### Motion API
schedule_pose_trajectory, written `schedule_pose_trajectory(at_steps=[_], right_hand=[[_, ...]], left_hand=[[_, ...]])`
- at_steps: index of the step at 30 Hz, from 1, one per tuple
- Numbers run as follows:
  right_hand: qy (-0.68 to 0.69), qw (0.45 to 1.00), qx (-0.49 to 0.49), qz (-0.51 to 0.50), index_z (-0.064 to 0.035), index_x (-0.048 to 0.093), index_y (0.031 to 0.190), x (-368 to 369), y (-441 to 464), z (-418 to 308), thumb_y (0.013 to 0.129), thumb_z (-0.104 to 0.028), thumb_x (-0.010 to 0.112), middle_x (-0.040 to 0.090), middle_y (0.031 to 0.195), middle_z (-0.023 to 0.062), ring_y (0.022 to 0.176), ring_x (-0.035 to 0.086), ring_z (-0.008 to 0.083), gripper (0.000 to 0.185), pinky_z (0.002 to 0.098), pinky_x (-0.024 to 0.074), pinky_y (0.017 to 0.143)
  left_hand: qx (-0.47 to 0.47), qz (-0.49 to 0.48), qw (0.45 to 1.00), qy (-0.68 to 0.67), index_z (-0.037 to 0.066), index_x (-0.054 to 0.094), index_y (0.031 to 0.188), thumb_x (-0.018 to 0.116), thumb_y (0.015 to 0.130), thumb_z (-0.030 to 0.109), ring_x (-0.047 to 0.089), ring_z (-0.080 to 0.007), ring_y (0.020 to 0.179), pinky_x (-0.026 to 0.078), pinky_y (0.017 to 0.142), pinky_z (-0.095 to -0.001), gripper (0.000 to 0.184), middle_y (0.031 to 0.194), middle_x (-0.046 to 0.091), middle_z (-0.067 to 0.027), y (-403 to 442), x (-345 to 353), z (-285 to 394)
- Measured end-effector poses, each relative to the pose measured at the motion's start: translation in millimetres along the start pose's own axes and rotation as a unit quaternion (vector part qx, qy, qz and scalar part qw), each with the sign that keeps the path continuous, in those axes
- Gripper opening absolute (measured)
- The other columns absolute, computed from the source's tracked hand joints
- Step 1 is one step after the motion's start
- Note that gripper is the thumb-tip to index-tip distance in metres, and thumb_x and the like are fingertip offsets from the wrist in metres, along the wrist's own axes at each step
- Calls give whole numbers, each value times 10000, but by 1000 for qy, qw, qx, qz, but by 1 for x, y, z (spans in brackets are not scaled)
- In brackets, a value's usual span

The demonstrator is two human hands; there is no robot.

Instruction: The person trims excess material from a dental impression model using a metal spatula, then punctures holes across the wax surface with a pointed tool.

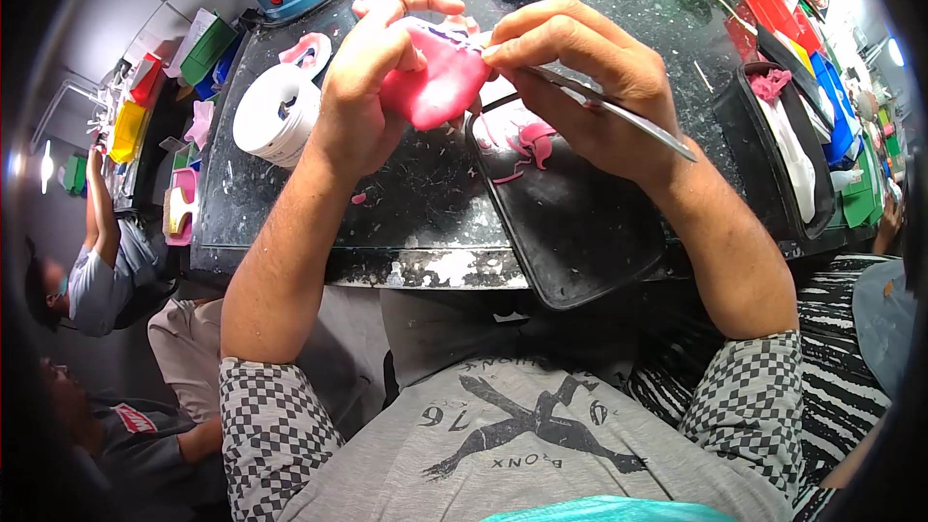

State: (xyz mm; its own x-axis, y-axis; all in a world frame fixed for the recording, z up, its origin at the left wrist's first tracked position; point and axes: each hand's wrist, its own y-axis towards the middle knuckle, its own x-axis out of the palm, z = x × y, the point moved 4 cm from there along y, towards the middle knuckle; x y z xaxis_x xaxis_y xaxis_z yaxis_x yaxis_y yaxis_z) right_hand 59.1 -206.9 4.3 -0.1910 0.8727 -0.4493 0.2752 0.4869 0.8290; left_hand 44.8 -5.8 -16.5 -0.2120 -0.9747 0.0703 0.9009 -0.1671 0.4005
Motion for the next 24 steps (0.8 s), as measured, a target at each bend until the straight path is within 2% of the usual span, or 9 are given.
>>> schedule_pose_trajectory(at_steps=[1,3,6,10,12,19,21,22,24], right_hand=[[-5,1000,-2,-1,-57,691,1016,0,0,-1,861,-1,753,706,1030,82,949,716,230,176,322,581,822],[-9,1000,-4,-1,-59,694,1019,0,0,-1,861,1,754,707,1028,81,949,716,231,179,323,580,824],[-6,1000,-9,1,-60,703,1018,0,0,1,854,6,757,709,1035,82,959,718,233,185,324,580,828],[-12,999,-32,8,-61,712,996,-4,5,-2,826,32,757,714,1019,86,969,722,237,199,330,582,829],[-13,1000,-22,5,-70,712,973,-6,4,-3,805,49,750,716,989,88,951,726,248,209,334,581,826],[-27,999,-37,-11,-39,747,1025,-5,3,-2,783,101,738,717,1047,107,952,726,215,280,314,576,835],[-28,999,-33,-15,-39,749,1033,-5,2,-2,784,98,742,718,1047,107,957,725,216,285,314,579,836],[-28,999,-33,-16,-39,749,1033,-5,2,-2,784,98,742,718,1047,107,957,725,216,285,314,579,836],[-34,999,-24,-22,-38,750,1035,-4,1,-1,791,98,742,719,1054,110,964,725,218,279,317,583,833]], left_hand=[[0,1,1000,0,19,463,714,416,1008,284,736,-322,859,618,564,-368,398,1386,510,-225,0,-1,0],[37,-2,985,170,24,456,707,417,1001,261,730,-316,880,620,567,-380,379,1392,506,-230,-1,-2,1],[37,-4,981,191,28,452,696,420,995,236,712,-285,923,627,640,-365,365,1397,504,-228,-1,-3,4],[90,-21,981,168,27,453,693,432,993,226,675,-234,972,620,742,-331,361,1402,500,-223,1,2,3],[72,39,993,84,25,446,678,453,992,233,641,-197,990,600,817,-324,377,1387,513,-225,0,7,5],[92,-11,991,97,13,461,695,500,985,197,637,-242,1043,578,816,-350,346,1381,531,-271,0,-2,3],[224,-45,915,332,-2,464,705,500,987,164,619,-269,1116,554,859,-347,329,1368,538,-302,-1,-1,8],[224,-44,915,332,-2,464,705,500,987,164,619,-269,1116,554,859,-347,329,1368,538,-302,-2,0,9],[183,-46,941,281,-24,502,715,459,985,126,630,-255,1157,447,1046,-352,312,1331,547,-227,-3,1,7]])
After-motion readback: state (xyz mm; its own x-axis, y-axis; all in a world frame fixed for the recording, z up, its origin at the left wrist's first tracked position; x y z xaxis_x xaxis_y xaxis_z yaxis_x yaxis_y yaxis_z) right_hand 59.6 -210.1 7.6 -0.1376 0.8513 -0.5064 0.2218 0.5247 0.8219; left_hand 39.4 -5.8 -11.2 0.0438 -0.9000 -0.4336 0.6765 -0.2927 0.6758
